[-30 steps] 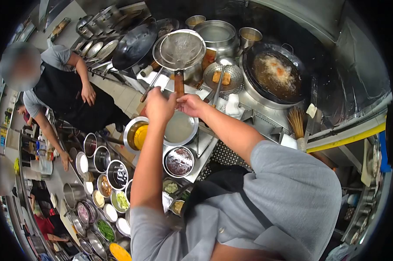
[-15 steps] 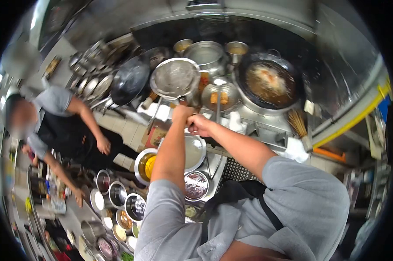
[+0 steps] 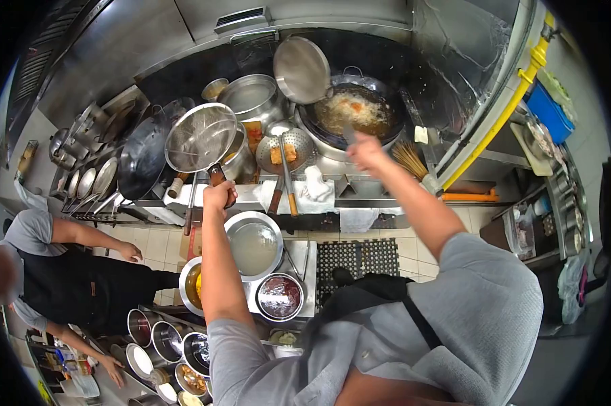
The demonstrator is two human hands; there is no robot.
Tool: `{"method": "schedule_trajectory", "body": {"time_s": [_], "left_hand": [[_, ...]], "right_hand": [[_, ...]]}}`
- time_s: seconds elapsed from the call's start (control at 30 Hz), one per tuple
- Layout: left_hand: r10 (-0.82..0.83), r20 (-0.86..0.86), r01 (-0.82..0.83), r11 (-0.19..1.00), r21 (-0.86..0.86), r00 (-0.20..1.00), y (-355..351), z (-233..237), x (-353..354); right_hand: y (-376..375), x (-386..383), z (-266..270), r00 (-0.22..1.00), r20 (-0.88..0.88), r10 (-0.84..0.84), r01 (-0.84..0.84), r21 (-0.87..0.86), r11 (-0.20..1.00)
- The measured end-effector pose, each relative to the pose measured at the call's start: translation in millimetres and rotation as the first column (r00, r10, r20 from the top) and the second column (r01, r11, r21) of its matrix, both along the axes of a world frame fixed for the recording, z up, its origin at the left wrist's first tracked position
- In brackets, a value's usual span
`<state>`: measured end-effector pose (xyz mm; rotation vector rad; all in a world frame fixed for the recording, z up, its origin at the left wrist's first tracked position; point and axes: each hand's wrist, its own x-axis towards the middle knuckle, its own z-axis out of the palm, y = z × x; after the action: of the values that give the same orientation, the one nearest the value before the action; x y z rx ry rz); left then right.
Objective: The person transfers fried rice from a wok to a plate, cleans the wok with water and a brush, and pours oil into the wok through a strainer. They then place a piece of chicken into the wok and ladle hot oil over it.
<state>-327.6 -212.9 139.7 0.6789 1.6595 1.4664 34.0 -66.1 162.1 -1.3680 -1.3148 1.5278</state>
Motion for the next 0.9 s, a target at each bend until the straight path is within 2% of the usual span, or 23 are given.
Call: {"method": "schedule_trajectory", "body": {"time_s": [0.03,0.07,0.1,0.13,0.17,0.2,0.23,0.27,0.3,0.33,0.37,0.47,0.5,0.57,0.6,0.73,0.77,0.8,0.83,0.9], "left_hand": [[0.015,0.019,-0.015,1.000,-0.005,1.000,1,-9,-1],[-0.020,-0.031,0.016,0.994,-0.111,0.999,1,-12,0],[-0.023,-0.030,0.020,0.994,-0.109,0.999,2,-15,2],[-0.003,0.000,0.003,0.996,-0.093,1.000,4,-18,4],[0.019,0.029,-0.017,0.997,-0.076,0.999,8,-24,5],[-0.002,0.119,0.008,0.999,-0.047,0.993,17,-46,-14],[0.004,0.115,0.001,0.999,-0.046,0.993,12,-30,-8],[0.058,0.137,-0.041,0.992,-0.123,0.989,3,-3,3],[0.112,0.156,-0.079,0.976,-0.203,0.981,-3,12,13],[0.072,0.030,-0.065,0.982,-0.179,0.997,-6,14,12],[0.081,0.001,-0.079,0.969,-0.235,0.997,-9,18,10],[0.296,-0.118,-0.310,0.943,-0.125,0.948,-33,27,38],[0.308,-0.122,-0.323,0.938,-0.125,0.943,-38,20,42],[0.336,-0.413,-0.385,0.922,-0.040,0.847,-51,0,51],[0.411,-0.440,-0.442,0.897,0.035,0.799,-60,-10,65],[0.387,-0.363,-0.395,0.917,0.057,0.847,-105,-14,138],[0.350,-0.259,-0.372,0.927,-0.042,0.901,-117,-12,155],[0.315,-0.145,-0.335,0.932,-0.137,0.938,-127,-11,173],[0.325,-0.147,-0.346,0.927,-0.143,0.934,-135,-9,192],[0.312,-0.094,-0.323,0.934,-0.152,0.946,-147,-9,226]], "right_hand": [[14,31,-9,0.990,0.125,0.067,-0.095,0.232,0.968],[16,50,4,0.988,0.149,-0.051,0.014,0.237,0.971],[36,73,-3,0.966,0.251,-0.061,-0.024,0.322,0.946],[68,91,-33,0.960,0.244,-0.140,-0.020,0.557,0.830],[61,103,-12,0.856,0.473,-0.211,-0.123,0.581,0.804],[64,112,-11,0.787,0.564,-0.251,-0.154,0.573,0.805],[68,120,-11,0.708,0.645,-0.289,-0.184,0.563,0.806],[68,124,-9,0.712,0.642,-0.285,-0.188,0.564,0.804],[63,130,-9,0.655,0.695,-0.295,-0.216,0.547,0.809],[61,136,-11,0.594,0.745,-0.303,-0.244,0.526,0.815],[60,140,-13,0.595,0.747,-0.296,-0.251,0.522,0.815],[66,152,-29,0.305,0.902,-0.307,-0.454,0.421,0.785],[72,158,-37,0.312,0.901,-0.302,-0.463,0.421,0.780],[84,174,-51,0.262,0.925,-0.276,-0.494,0.374,0.785],[91,184,-59,0.247,0.933,-0.261,-0.481,0.352,0.803],[115,237,-81,0.196,0.953,-0.230,-0.497,0.299,0.815],[122,248,-86,0.200,0.954,-0.223,-0.508,0.296,0.809],[129,258,-92,0.177,0.941,-0.289,-0.521,0.339,0.783],[134,266,-98,0.155,0.923,-0.353,-0.534,0.379,0.756],[136,277,-98,0.161,0.926,-0.341,-0.546,0.371,0.751]]}}
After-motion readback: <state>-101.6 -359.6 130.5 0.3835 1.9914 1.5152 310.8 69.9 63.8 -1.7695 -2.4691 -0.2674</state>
